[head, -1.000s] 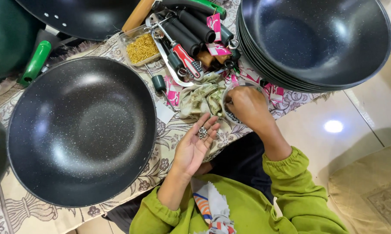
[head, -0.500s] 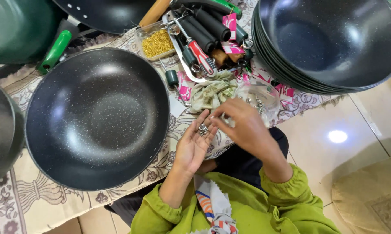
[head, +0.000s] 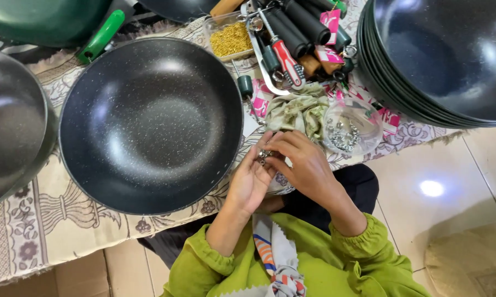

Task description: Attaching handle brackets to various pans and woks on a table.

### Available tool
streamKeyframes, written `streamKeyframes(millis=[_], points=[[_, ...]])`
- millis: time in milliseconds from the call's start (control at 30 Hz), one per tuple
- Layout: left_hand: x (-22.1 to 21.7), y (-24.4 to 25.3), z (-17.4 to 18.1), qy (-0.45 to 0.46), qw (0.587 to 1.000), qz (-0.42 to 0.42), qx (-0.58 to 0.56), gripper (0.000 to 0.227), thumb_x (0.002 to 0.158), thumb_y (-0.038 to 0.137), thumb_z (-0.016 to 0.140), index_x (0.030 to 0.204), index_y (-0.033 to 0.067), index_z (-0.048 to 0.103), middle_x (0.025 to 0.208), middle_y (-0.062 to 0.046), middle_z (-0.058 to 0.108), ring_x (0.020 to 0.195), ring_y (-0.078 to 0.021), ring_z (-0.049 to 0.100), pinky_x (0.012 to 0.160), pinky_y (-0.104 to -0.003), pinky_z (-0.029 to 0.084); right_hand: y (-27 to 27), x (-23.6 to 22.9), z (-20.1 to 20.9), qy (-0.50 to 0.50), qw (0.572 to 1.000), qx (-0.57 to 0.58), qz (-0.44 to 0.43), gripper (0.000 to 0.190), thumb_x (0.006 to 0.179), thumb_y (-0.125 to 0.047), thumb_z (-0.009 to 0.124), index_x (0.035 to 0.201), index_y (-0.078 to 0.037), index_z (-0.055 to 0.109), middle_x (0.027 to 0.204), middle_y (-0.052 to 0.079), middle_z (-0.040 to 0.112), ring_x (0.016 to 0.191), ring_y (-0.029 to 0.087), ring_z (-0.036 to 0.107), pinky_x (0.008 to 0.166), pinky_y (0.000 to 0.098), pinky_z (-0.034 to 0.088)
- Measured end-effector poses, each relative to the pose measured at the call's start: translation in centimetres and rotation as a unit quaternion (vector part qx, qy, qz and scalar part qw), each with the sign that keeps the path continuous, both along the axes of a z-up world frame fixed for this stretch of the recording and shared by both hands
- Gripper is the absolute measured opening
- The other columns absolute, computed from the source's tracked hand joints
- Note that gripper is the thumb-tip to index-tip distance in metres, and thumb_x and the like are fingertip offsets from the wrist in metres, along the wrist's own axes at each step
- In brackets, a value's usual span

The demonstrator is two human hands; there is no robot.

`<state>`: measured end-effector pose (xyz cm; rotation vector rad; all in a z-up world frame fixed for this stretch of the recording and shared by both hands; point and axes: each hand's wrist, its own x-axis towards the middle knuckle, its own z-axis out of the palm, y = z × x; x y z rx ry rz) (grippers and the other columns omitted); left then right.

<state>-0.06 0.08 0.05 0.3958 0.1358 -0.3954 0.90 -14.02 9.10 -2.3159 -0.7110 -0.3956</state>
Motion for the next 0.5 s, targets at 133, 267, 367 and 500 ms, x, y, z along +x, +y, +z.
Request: streamKeyframes(millis=[133, 267, 367, 500], points=[[-0.5, 0.5, 1.4, -0.028, 0.999, 0.016, 0.037, 0.054, 0.107, 0.022, 0.049, 0.158, 0.0047, 0.041, 0.159, -0.018, 0.046, 0.131, -0.0272, 0.06, 0.105, -0.035, 0.055, 0.2, -0.2, -1.0, 0.003, 1.0, 0.003, 0.012, 0.02, 0.093, -0.021, 0.078, 0.109, -0.012, 0.072, 0.092, 0.007, 0.064, 0.086, 0.032, 0.064, 0.072, 0.0433, 0.057], [-0.8, 1.0, 1.3, -0.034, 0.999, 0.013, -0.009, 0.055, 0.107, 0.019, 0.047, 0.159, 0.0033, 0.038, 0.162, -0.02, 0.041, 0.13, -0.0263, 0.061, 0.108, -0.037, 0.054, 0.4, -0.4, -0.7, 0.003, 0.999, 0.034, 0.003, 0.011, 0.091, -0.012, 0.077, 0.102, -0.011, 0.075, 0.09, 0.006, 0.068, 0.082, 0.031, 0.066, 0.071, 0.0425, 0.057], [-0.9, 1.2, 1.0, -0.028, 0.998, 0.009, -0.046, 0.057, 0.106, 0.02, 0.046, 0.16, 0.0028, 0.036, 0.162, -0.02, 0.04, 0.13, -0.0263, 0.061, 0.109, -0.038, 0.053, 0.5, -0.5, -0.3, 0.0, 0.998, 0.057, -0.005, 0.01, 0.091, -0.007, 0.078, 0.101, -0.01, 0.076, 0.09, 0.006, 0.07, 0.08, 0.029, 0.067, 0.071, 0.0403, 0.057], [-1.2, 1.6, 2.1, -0.025, 0.996, -0.001, -0.089, 0.058, 0.106, 0.023, 0.043, 0.16, 0.0029, 0.036, 0.163, -0.018, 0.039, 0.133, -0.025, 0.059, 0.114, -0.04, 0.049, 0.1, -0.4, -0.7, -0.017, 0.997, 0.073, -0.017, 0.012, 0.091, -0.004, 0.078, 0.102, -0.01, 0.078, 0.091, 0.005, 0.071, 0.081, 0.028, 0.068, 0.073, 0.0382, 0.056]])
